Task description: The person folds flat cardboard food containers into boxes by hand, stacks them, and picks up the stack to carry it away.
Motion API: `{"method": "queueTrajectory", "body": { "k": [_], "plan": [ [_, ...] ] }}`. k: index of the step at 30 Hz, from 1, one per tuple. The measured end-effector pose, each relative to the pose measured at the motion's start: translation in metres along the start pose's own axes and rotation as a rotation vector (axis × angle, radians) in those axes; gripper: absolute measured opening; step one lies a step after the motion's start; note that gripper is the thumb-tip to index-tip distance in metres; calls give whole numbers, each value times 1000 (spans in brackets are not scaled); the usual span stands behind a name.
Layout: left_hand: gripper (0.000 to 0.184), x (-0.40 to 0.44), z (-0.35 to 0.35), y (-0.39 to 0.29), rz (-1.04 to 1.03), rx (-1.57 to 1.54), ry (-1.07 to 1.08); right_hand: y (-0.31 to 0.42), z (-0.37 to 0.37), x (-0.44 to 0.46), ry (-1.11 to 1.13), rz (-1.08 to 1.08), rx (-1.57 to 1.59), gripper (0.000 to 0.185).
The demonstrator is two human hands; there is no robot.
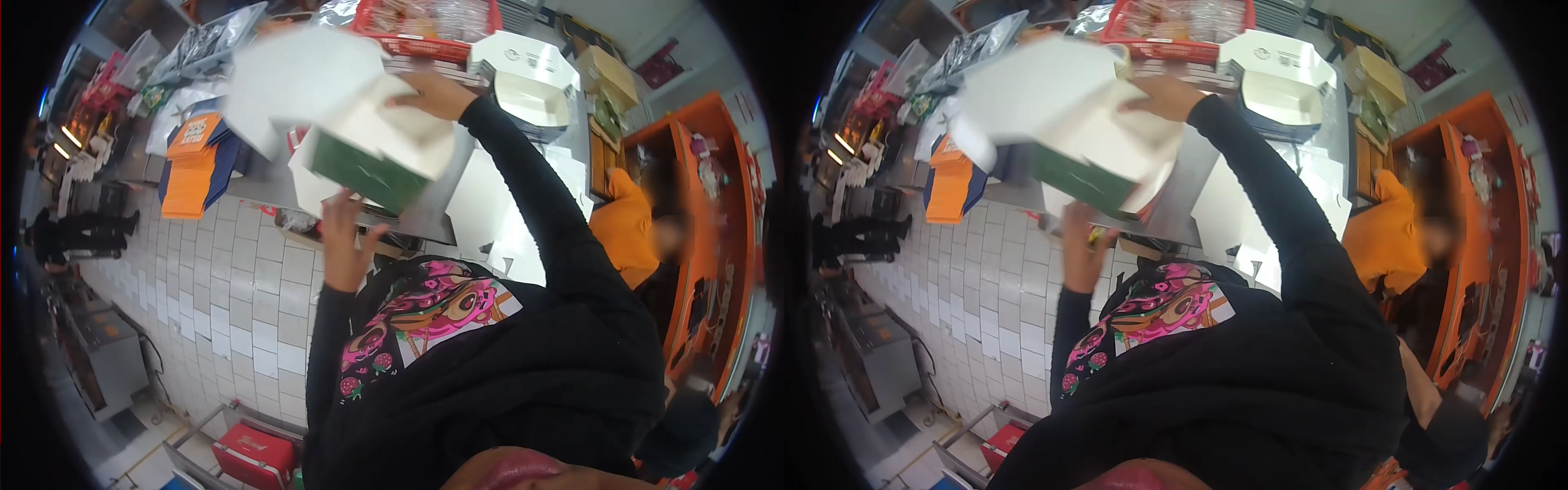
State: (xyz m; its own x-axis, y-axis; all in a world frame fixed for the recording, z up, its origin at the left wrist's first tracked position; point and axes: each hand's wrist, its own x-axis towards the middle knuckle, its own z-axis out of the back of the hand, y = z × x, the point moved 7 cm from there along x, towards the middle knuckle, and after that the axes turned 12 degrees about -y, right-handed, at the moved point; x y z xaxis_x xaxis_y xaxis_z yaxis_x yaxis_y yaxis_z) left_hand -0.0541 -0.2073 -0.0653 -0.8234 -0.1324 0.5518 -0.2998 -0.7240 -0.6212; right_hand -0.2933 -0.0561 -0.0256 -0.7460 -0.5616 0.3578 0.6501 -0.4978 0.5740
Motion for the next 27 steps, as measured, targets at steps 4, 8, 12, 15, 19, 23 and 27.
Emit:
{"method": "queueTrajectory", "body": {
  "k": [4,8,12,15,19,23,27],
  "plan": [
    [40,-41,-43,14,-177,288,185,-39,-52,-19,318,-110,-175,58],
    [31,-28,-46,-1,-232,231,20,-65,-61,-4,154,6,-299,58],
    [23,-36,-48,3,-253,208,25,-56,-67,-7,287,-90,-159,50],
    [15,-33,-40,7,-203,158,6,-59,-66,-15,183,-74,-104,49],
    [15,-34,-39,9,-155,138,26,-65,-49,-24,78,-318,188,59],
    [21,-47,-48,22,-140,164,24,-50,-68,-45,117,-193,-37,52],
    [38,-39,-40,12,-186,88,-10,-50,-70,-46,84,-39,-303,50]
  ]
}}
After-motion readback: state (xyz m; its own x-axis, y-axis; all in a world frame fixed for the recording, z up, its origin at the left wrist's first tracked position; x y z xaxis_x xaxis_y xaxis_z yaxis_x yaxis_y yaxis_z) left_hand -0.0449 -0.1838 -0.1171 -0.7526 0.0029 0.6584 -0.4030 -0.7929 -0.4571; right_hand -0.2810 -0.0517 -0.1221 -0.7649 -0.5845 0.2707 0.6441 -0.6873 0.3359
